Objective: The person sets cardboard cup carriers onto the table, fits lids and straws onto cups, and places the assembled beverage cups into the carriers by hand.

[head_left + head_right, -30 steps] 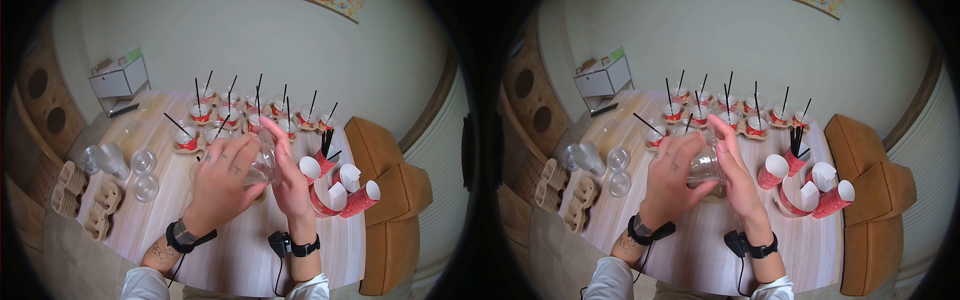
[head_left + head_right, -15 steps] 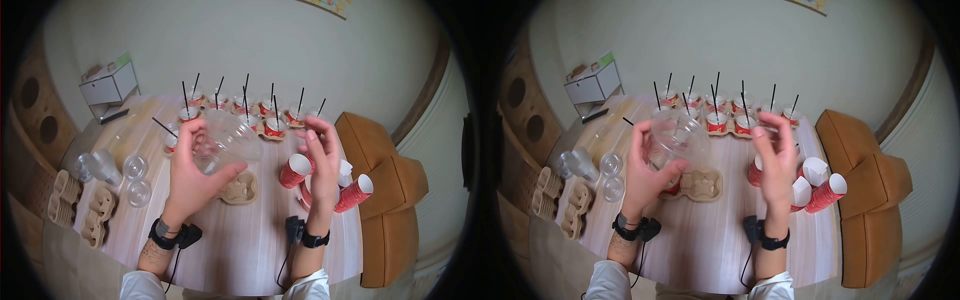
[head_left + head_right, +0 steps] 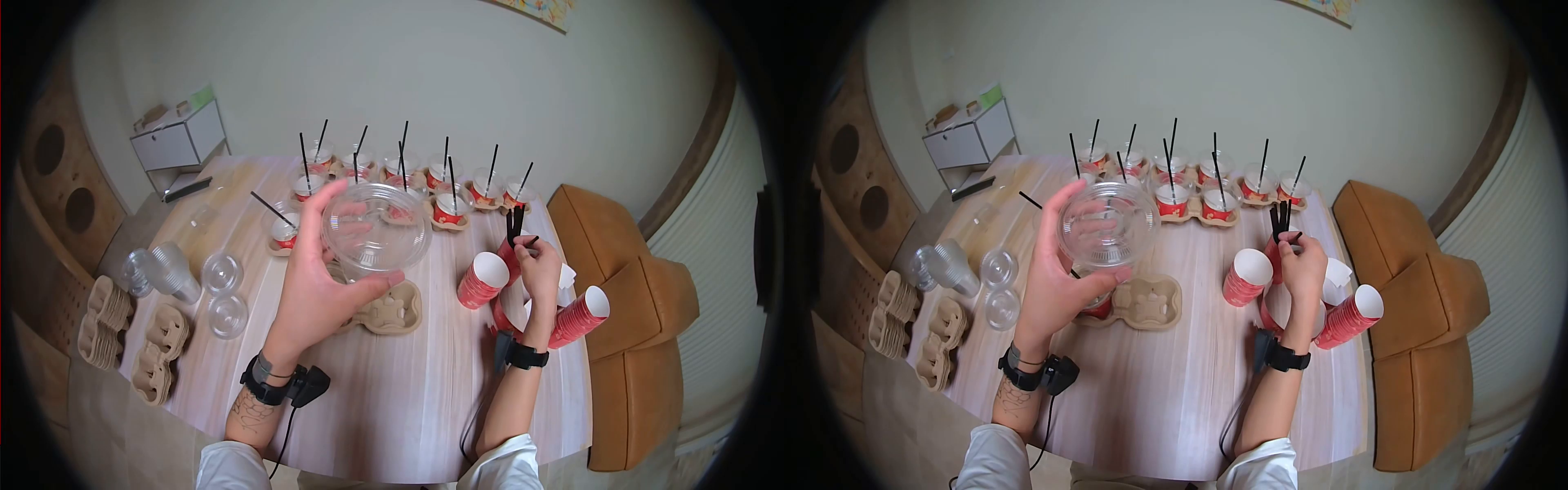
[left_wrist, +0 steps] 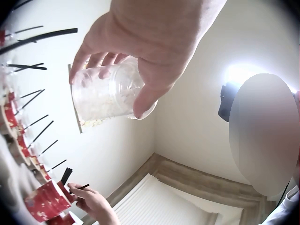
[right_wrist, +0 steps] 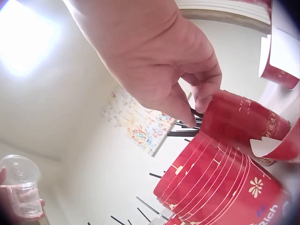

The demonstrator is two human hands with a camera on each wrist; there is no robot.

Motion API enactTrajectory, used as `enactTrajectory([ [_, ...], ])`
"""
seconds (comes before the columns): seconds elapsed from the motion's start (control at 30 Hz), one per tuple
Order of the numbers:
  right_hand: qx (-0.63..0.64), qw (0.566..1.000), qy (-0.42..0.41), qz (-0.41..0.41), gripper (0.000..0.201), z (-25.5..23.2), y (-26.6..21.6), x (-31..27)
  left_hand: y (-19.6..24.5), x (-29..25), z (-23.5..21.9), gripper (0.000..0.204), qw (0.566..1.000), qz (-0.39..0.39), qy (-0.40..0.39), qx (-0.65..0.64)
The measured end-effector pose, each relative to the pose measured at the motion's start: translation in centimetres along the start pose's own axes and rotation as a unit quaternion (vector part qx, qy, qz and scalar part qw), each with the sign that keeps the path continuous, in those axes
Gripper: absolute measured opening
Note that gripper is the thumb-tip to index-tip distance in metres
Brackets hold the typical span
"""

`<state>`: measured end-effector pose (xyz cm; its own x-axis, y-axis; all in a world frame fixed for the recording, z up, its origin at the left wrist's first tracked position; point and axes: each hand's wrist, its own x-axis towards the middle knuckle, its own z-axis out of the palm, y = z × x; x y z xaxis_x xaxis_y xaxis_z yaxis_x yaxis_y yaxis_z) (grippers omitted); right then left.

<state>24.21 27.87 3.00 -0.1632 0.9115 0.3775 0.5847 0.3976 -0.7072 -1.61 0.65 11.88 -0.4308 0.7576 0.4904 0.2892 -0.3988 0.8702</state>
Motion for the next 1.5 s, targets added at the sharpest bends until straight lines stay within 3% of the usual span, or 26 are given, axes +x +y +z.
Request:
enactTrajectory([
  [0.07, 0.045, 0.999, 0.015, 0.020, 0.019, -0.3, -0.8, -0.1, -0.1, 0.1, 0.1, 0.103, 1.000, -0.005, -0.011, 0.006],
  [0.17, 0.035, 0.998, 0.058, -0.008, 0.020, -2.4, -3.4, -1.1, -0.4, 0.0, 0.3, 0.100, 1.000, 0.008, -0.016, 0.020],
  [0.23, 0.054, 0.981, 0.172, -0.078, 0.021, -3.7, -4.3, -1.2, -0.5, 0.0, 0.7, 0.100, 0.999, 0.016, -0.037, 0.019],
  [0.33, 0.199, 0.911, 0.326, -0.158, 0.023, -5.7, -7.8, -2.0, -0.4, -0.2, 0.9, 0.099, 0.998, 0.007, -0.051, 0.037],
  [0.37, 0.199, 0.911, 0.325, -0.157, 0.023, -6.4, -9.4, -2.8, -0.5, -0.2, 0.8, 0.099, 0.998, 0.006, -0.051, 0.038],
  [0.43, 0.361, 0.860, 0.308, -0.186, 0.028, -7.3, -12.2, -4.6, -0.7, -0.3, 0.8, 0.098, 0.990, 0.044, -0.072, 0.113],
  [0.5, 0.479, 0.831, 0.208, -0.190, 0.033, -7.7, -13.3, -5.8, -0.6, -0.4, 1.0, 0.098, 0.989, 0.043, -0.075, 0.120],
  [0.67, 0.489, 0.841, 0.073, -0.222, 0.031, -6.2, -16.4, -8.2, -0.5, -0.5, 1.2, 0.098, 0.986, 0.054, -0.088, 0.130],
  [0.77, 0.437, 0.860, 0.056, -0.256, 0.031, -5.2, -17.1, -8.5, -0.1, -0.6, 1.3, 0.099, 0.988, 0.043, -0.084, 0.122],
  [0.83, 0.449, 0.855, 0.056, -0.255, 0.027, -4.6, -17.6, -8.8, -0.1, -0.5, 1.2, 0.099, 0.974, 0.092, -0.114, 0.173],
  [0.9, 0.436, 0.879, 0.055, -0.184, 0.023, -4.3, -18.3, -9.5, 0.4, -0.7, 1.3, 0.098, 0.973, 0.077, -0.130, 0.174],
  [1.03, 0.294, 0.929, -0.064, -0.216, 0.021, -2.9, -17.9, -9.4, 0.2, -1.0, 1.7, 0.098, 0.976, 0.069, -0.140, 0.152],
  [1.1, 0.312, 0.930, -0.105, -0.165, 0.025, -2.8, -18.9, -9.8, 0.4, -1.0, 1.7, 0.099, 0.979, 0.055, -0.134, 0.141],
  [1.13, 0.301, 0.926, -0.129, -0.189, 0.031, -2.9, -18.6, -9.5, 0.4, -1.0, 1.6, 0.099, 0.982, 0.042, -0.126, 0.132],
  [1.23, 0.378, 0.903, -0.107, -0.174, 0.039, -3.1, -17.2, -8.8, -0.5, -0.5, 0.9, 0.102, 0.992, 0.013, -0.096, 0.086],
  [1.27, 0.376, 0.907, -0.159, -0.105, 0.047, -4.2, -16.5, -8.4, -0.4, -0.4, 0.6, 0.102, 0.992, 0.013, -0.094, 0.086],
  [1.3, 0.329, 0.927, -0.124, -0.128, 0.041, -3.8, -15.3, -7.5, -0.2, -0.3, 0.3, 0.102, 0.998, -0.015, -0.057, 0.025],
  [1.37, 0.139, 0.972, -0.178, -0.071, 0.032, -4.6, -13.4, -6.1, 0.3, -0.2, -0.2, 0.103, 0.998, -0.042, -0.020, -0.036],
  [1.4, 0.047, 0.980, -0.162, -0.107, 0.028, -4.3, -12.7, -5.8, 0.6, -0.2, -0.6, 0.102, 0.998, -0.043, -0.003, -0.052],
  [1.43, 0.047, 0.980, -0.160, -0.107, 0.028, -4.0, -11.8, -5.6, 0.8, 0.0, -0.8, 0.102, 0.997, -0.042, 0.012, -0.068],
  [1.5, -0.201, 0.949, -0.218, -0.104, 0.019, -2.9, -9.7, -5.5, 0.8, 0.2, -1.1, 0.099, 0.998, -0.015, 0.015, -0.066],
])
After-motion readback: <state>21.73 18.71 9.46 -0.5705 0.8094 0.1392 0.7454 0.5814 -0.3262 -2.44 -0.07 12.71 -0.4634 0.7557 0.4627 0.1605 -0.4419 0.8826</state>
